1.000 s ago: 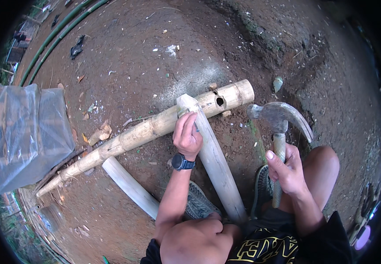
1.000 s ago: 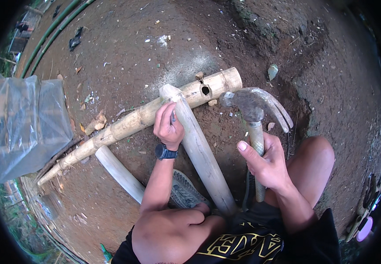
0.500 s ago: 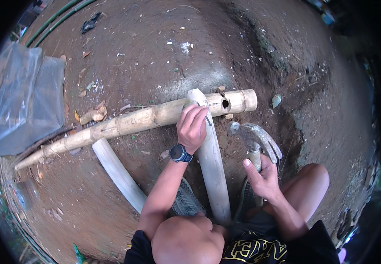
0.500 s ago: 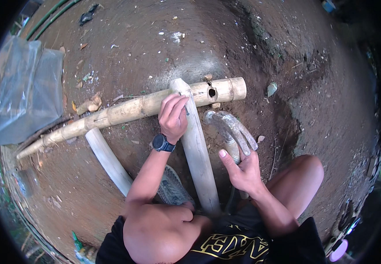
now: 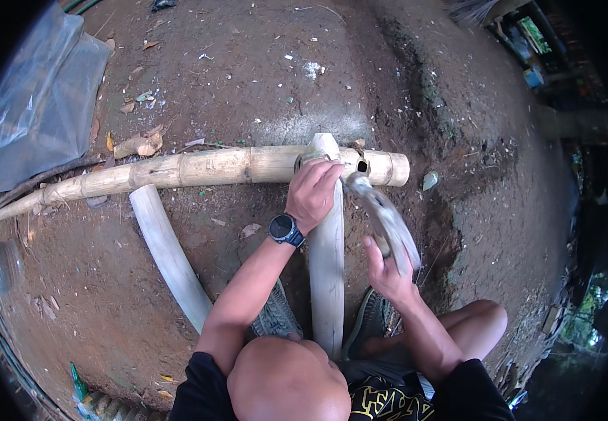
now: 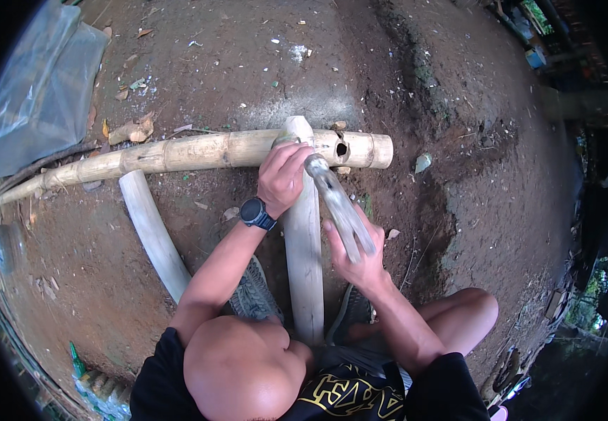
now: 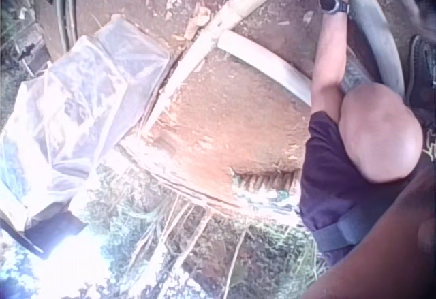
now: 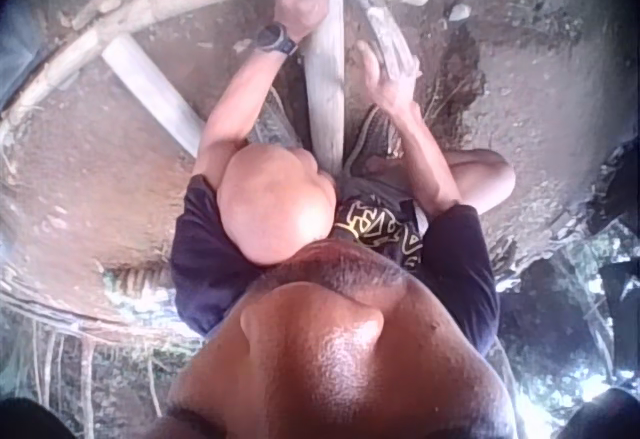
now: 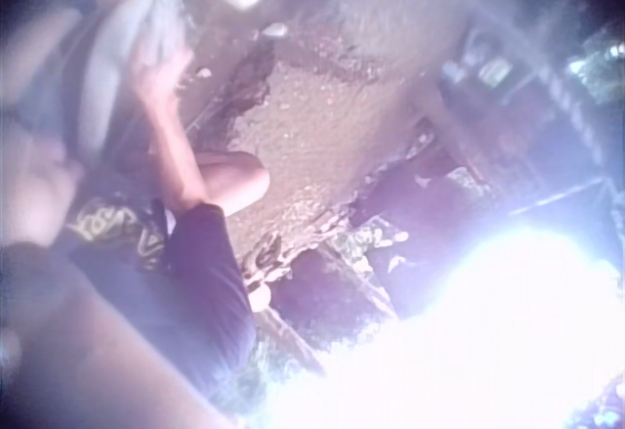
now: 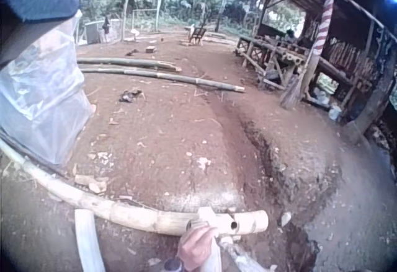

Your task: The person hammers nails into a bamboo structure on the ground, then sharpens a nail on a stone, and returns to hammering the bamboo. The person is working on a bamboo frame, securing joints with nails.

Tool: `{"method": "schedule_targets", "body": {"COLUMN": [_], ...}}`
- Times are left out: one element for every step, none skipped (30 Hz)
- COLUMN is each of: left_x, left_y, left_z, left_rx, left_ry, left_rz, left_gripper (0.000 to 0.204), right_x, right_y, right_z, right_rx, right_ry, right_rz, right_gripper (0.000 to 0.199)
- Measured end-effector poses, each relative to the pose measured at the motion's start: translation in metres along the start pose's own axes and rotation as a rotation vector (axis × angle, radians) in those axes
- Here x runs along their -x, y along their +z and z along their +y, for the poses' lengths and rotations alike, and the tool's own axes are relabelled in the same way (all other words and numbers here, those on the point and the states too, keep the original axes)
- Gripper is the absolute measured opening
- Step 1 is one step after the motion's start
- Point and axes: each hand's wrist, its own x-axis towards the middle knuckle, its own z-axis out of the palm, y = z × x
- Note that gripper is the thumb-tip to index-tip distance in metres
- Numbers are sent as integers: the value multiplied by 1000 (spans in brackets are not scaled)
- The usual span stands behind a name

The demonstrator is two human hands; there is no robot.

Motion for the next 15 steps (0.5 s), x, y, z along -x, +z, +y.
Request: {"method": "schedule_targets", "body": {"left_x": [2,3,4,5,4,3,2,1,1,0,-1,-2,-3,-3,-2], "left_y": [-2,-1,-1,-1,-1,0,0,0,0,-1,-1,-1,-1,-1,-2], "left_z": [-2,-3,-4,-5,-2,0,2,0,-2,-4,-6,-7,-8,-10,-11], "left_rx": [6,7,7,7,8,8,9,14,18,24,37,50,64,67,70], "left_ry": [0,-10,-19,-29,-40,-51,-61,-55,-48,-41,-39,-38,-37,-32,-28], "left_rz": [7,12,17,22,12,1,-9,-3,2,8,7,6,4,-7,-18], "left_gripper": [33,33,34,34,33,31,30,30,30,30,29,29,29,31,32], "right_x": [-3,-3,-3,-6,0,6,13,8,1,-4,-4,-2,0,1,4], "right_y": [1,-1,-4,-7,-11,-12,-9,-7,-3,-2,-4,-2,1,2,2], "right_z": [-2,-5,-8,-11,-5,1,6,4,0,-4,-10,-10,-9,-7,-7], "right_rx": [-8,-2,5,13,31,48,49,29,10,-9,-43,-48,-53,-57,-81], "right_ry": [37,33,28,19,6,-7,56,-4,-65,-125,33,30,28,25,94], "right_rz": [-19,-31,-37,-34,-56,-78,-94,-50,-5,40,-30,-6,19,45,3], "right_gripper": [25,26,26,26,27,29,37,36,36,36,38,36,35,34,32]}}
